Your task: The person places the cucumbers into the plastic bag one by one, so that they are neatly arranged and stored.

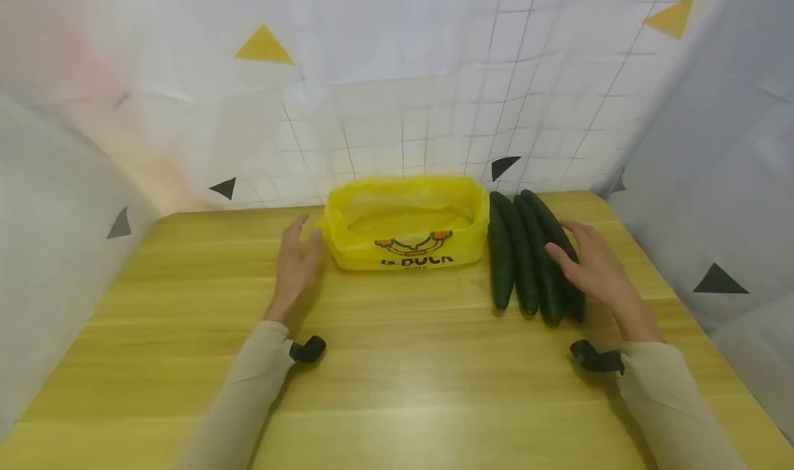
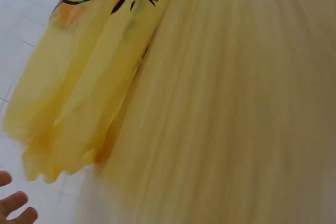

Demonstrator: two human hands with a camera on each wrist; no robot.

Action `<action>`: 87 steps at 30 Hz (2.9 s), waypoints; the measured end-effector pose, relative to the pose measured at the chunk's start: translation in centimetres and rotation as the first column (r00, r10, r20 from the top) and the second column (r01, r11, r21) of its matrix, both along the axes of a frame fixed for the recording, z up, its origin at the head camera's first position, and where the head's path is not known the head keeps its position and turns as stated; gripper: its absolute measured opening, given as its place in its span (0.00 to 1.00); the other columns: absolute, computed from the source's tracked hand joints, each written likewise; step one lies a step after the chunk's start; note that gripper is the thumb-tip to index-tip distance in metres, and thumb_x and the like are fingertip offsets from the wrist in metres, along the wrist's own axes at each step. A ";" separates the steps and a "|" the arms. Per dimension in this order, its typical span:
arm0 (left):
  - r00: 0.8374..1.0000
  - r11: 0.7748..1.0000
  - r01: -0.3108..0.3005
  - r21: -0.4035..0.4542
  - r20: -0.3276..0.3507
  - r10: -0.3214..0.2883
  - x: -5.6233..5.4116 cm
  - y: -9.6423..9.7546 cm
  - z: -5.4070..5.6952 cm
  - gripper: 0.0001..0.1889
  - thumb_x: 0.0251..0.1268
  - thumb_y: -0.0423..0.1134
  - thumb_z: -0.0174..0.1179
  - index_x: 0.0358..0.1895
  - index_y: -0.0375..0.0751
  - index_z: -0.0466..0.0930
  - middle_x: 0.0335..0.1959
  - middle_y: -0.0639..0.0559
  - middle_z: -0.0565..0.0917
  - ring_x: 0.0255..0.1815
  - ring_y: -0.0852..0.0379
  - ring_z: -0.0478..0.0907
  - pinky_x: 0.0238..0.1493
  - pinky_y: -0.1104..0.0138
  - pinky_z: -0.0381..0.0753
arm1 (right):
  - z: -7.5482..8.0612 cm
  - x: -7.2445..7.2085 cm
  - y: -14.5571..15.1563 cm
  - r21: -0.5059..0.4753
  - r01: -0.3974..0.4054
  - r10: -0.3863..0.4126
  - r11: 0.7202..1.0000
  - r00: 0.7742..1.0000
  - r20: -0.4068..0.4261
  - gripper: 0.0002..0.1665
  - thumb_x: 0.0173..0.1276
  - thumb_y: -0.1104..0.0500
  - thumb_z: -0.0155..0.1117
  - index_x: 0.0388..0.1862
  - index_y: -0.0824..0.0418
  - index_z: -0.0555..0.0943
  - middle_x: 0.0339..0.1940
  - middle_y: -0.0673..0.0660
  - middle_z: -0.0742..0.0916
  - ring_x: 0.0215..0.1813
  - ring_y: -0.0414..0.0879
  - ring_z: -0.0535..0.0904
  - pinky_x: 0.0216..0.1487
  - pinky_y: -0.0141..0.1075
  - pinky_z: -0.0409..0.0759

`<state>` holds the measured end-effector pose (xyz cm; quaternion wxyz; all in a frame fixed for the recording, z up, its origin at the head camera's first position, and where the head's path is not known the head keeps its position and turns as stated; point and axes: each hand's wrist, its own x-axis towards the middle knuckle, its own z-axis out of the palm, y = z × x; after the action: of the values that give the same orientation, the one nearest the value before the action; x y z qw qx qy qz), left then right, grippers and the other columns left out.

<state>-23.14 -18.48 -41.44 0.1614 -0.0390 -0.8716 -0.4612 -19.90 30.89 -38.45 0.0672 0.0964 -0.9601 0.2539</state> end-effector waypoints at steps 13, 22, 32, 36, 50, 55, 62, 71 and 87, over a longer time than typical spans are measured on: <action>0.994 0.944 -0.044 0.328 -0.080 0.074 -2.1 3.4 -1.8 0.29 0.72 0.61 0.38 0.71 0.55 0.58 0.71 0.59 0.62 0.73 0.56 0.56 0.72 0.53 0.55 | -2.2 -0.5 1.7 -0.078 0.056 -0.049 0.995 0.995 0.082 0.40 0.74 0.43 0.45 0.70 0.74 0.57 0.65 0.78 0.66 0.62 0.74 0.65 0.56 0.64 0.65; 0.993 0.933 0.009 0.361 -0.113 0.035 -2.6 3.3 -2.6 0.28 0.73 0.58 0.40 0.71 0.52 0.58 0.71 0.56 0.63 0.71 0.55 0.59 0.69 0.52 0.60 | -2.8 -0.7 2.3 -0.190 0.069 -0.038 0.979 0.986 0.159 0.41 0.74 0.41 0.42 0.72 0.71 0.54 0.67 0.77 0.65 0.63 0.75 0.63 0.56 0.64 0.67; 0.998 0.926 0.057 0.374 -0.053 -0.040 -1.8 3.1 -1.3 0.28 0.75 0.55 0.38 0.72 0.46 0.57 0.73 0.51 0.61 0.74 0.54 0.56 0.73 0.56 0.54 | -3.5 -1.2 2.4 -0.276 0.143 -0.096 0.951 0.979 0.178 0.40 0.74 0.41 0.42 0.72 0.68 0.55 0.67 0.77 0.66 0.65 0.74 0.62 0.57 0.64 0.65; 0.999 0.923 0.034 0.384 -0.032 -0.023 -2.6 2.9 -2.5 0.31 0.71 0.63 0.38 0.72 0.54 0.59 0.73 0.59 0.60 0.74 0.58 0.54 0.74 0.57 0.51 | -3.5 -1.2 2.1 -0.265 0.154 -0.102 0.952 0.975 0.200 0.42 0.74 0.41 0.43 0.73 0.69 0.54 0.67 0.77 0.65 0.65 0.74 0.62 0.58 0.64 0.65; 0.997 0.931 0.072 0.357 -0.016 -0.071 -2.0 2.9 0.3 0.27 0.74 0.55 0.41 0.70 0.50 0.60 0.73 0.50 0.60 0.75 0.54 0.54 0.73 0.51 0.54 | -2.7 -1.2 1.4 -0.208 0.174 -0.128 0.962 0.968 0.216 0.46 0.72 0.39 0.46 0.73 0.70 0.51 0.67 0.78 0.65 0.64 0.73 0.64 0.58 0.63 0.66; 0.998 0.936 0.057 0.348 0.011 -0.065 -0.8 3.4 0.8 0.27 0.74 0.52 0.43 0.71 0.44 0.59 0.73 0.45 0.60 0.75 0.50 0.54 0.72 0.51 0.54 | -2.7 -0.9 1.0 -0.188 0.227 -0.193 0.956 0.964 0.181 0.41 0.72 0.41 0.48 0.71 0.70 0.59 0.63 0.77 0.70 0.62 0.72 0.68 0.56 0.61 0.69; 0.996 0.926 0.063 0.371 0.029 -0.079 -1.4 3.1 -0.8 0.28 0.73 0.54 0.44 0.71 0.46 0.59 0.74 0.47 0.59 0.75 0.49 0.54 0.72 0.50 0.56 | -3.0 -0.7 1.2 -0.188 0.363 -0.332 0.913 0.926 0.178 0.35 0.72 0.44 0.47 0.68 0.67 0.65 0.61 0.73 0.75 0.62 0.69 0.70 0.58 0.58 0.69; 0.999 0.933 0.042 0.356 0.002 -0.045 -2.5 2.8 -2.8 0.29 0.69 0.62 0.43 0.68 0.56 0.63 0.73 0.54 0.61 0.73 0.54 0.56 0.70 0.51 0.59 | -3.3 -0.8 2.1 -0.292 0.440 -0.387 0.849 0.895 0.224 0.34 0.75 0.46 0.39 0.70 0.68 0.62 0.63 0.75 0.72 0.63 0.69 0.68 0.59 0.58 0.68; 0.997 0.935 0.072 0.348 -0.013 -0.071 -0.9 3.2 0.2 0.24 0.74 0.48 0.44 0.69 0.42 0.63 0.73 0.43 0.60 0.75 0.47 0.54 0.71 0.49 0.56 | -1.4 -0.5 2.1 -0.530 0.397 -0.227 0.749 0.906 0.358 0.44 0.73 0.38 0.36 0.75 0.65 0.45 0.76 0.68 0.50 0.75 0.66 0.44 0.72 0.59 0.48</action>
<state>-24.06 -15.25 -41.28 0.1492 -0.0416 -0.7744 -0.6135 -20.35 33.02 -39.90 0.0038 -0.1285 -0.8346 0.5357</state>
